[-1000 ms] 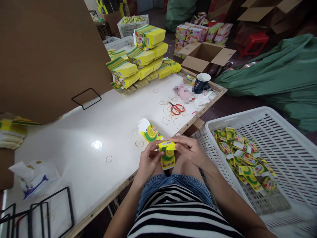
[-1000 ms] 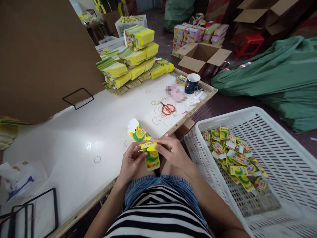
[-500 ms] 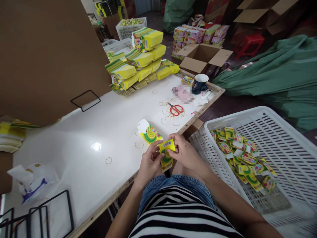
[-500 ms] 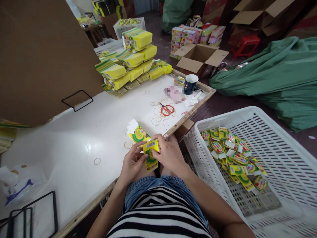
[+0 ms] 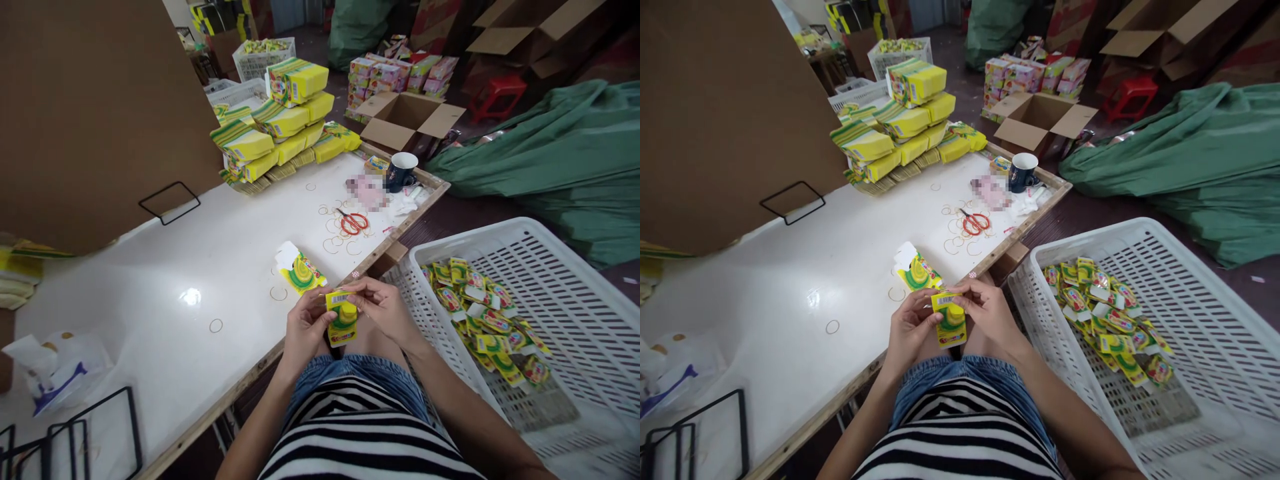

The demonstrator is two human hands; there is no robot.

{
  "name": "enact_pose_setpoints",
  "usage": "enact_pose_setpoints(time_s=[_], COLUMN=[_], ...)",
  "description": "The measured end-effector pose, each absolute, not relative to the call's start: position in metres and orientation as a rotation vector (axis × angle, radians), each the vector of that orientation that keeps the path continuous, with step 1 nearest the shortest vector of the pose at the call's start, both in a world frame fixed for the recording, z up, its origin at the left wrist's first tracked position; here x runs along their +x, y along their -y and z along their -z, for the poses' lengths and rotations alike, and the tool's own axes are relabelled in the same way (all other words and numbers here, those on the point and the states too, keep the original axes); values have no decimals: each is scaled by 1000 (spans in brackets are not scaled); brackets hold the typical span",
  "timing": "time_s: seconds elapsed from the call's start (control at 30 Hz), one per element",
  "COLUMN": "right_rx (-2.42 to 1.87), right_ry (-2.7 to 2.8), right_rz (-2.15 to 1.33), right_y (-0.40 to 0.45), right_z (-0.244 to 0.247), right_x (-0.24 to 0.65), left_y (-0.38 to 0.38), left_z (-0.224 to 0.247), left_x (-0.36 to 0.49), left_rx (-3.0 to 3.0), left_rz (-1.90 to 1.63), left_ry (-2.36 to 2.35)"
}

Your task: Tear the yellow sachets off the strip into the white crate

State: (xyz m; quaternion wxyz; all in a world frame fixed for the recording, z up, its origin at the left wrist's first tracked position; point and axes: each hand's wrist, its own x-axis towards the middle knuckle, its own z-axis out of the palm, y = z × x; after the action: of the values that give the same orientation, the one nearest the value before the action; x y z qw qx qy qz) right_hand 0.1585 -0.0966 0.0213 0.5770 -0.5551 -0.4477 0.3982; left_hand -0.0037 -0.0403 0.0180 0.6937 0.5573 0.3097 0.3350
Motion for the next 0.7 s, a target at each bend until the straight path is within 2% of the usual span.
enact_pose_setpoints(time_s=[0.07, 0.2, 0.27, 0.4, 0.53, 0.63, 0.7], right_rx=[-1403, -1867, -1961, -1831, -1664, -1498, -1407], right_ry=[1146, 1153, 1161, 1183, 957, 857, 783], right_rz=[-685, 277, 387, -210, -776, -1051, -1104], right_y=[107, 131, 135, 114, 80, 71, 76], right_z=[-30, -51, -52, -31, -4, 4, 3], right_x=[173, 218, 228, 202, 162, 153, 154], left_y=[39, 21, 11, 5, 18, 31, 36], left_z=[-14, -1, 8, 18, 11, 5, 4], left_x=[-4, -17, -24, -30, -30, -29, -27], left_rx=[1426, 2000, 2197, 2375, 2369, 2293, 2136], left_rz=[-782, -756, -644, -592, -853, -940, -951], left_ry=[-735, -1070, -1186, -1168, -981, -652, -576])
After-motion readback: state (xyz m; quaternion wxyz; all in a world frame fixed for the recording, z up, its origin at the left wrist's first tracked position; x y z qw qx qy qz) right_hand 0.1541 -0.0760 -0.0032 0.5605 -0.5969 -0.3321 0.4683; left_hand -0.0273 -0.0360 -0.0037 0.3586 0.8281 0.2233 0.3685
